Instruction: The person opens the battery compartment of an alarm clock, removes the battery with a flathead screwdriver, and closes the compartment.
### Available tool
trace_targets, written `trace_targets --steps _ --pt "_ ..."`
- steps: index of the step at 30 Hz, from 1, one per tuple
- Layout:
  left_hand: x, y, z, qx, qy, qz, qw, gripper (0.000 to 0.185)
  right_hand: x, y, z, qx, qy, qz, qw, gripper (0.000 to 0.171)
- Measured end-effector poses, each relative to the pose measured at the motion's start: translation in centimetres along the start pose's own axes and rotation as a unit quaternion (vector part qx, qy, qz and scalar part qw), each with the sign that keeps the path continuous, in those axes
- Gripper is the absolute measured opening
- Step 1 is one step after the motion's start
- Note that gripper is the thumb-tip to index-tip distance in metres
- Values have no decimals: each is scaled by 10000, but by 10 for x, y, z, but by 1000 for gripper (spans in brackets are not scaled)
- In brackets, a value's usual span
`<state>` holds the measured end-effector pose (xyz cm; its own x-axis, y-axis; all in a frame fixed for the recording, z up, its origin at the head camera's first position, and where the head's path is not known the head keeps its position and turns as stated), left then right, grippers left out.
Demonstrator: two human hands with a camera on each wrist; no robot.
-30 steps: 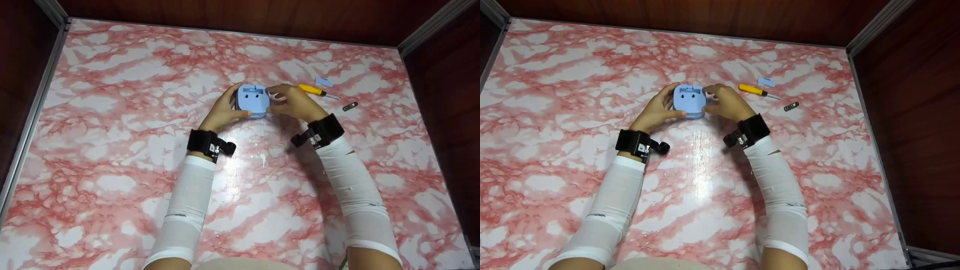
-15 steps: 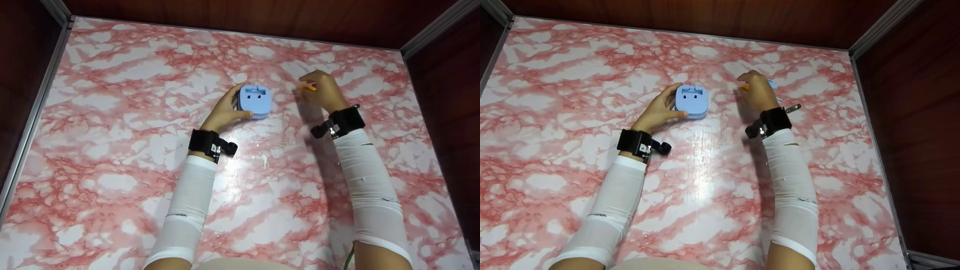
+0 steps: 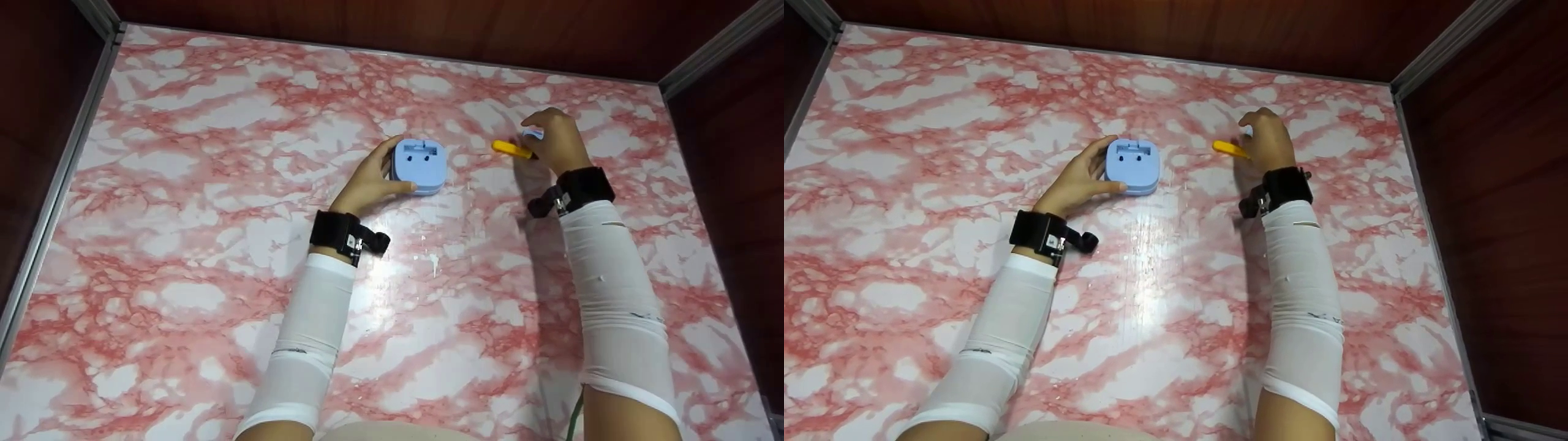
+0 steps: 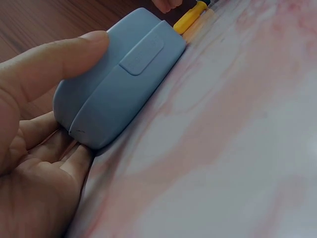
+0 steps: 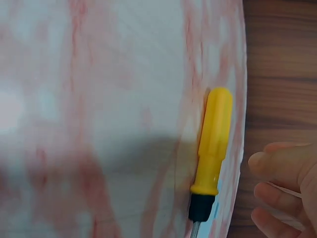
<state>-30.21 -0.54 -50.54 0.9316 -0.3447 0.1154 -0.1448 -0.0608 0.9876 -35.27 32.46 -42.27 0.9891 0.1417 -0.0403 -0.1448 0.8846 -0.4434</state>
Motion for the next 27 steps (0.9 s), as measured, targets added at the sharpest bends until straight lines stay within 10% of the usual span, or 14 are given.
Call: trace_targets --steps 27 --pt "1 1 1 100 -33 22 9999 104 -23 28 -14 361 -449 -567 9967 30"
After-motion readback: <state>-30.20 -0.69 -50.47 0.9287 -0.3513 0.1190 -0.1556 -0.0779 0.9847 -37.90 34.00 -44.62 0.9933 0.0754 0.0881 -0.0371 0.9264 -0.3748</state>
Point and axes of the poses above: each hand's wrist, its own x-axis away from the middle knuckle, its own z-axis out of the back of the hand, y = z × x, the point moved 3 cm from there along -x, towards the middle knuckle, and after that the axes turned 2 degrees about y, right-handed, at the moved point
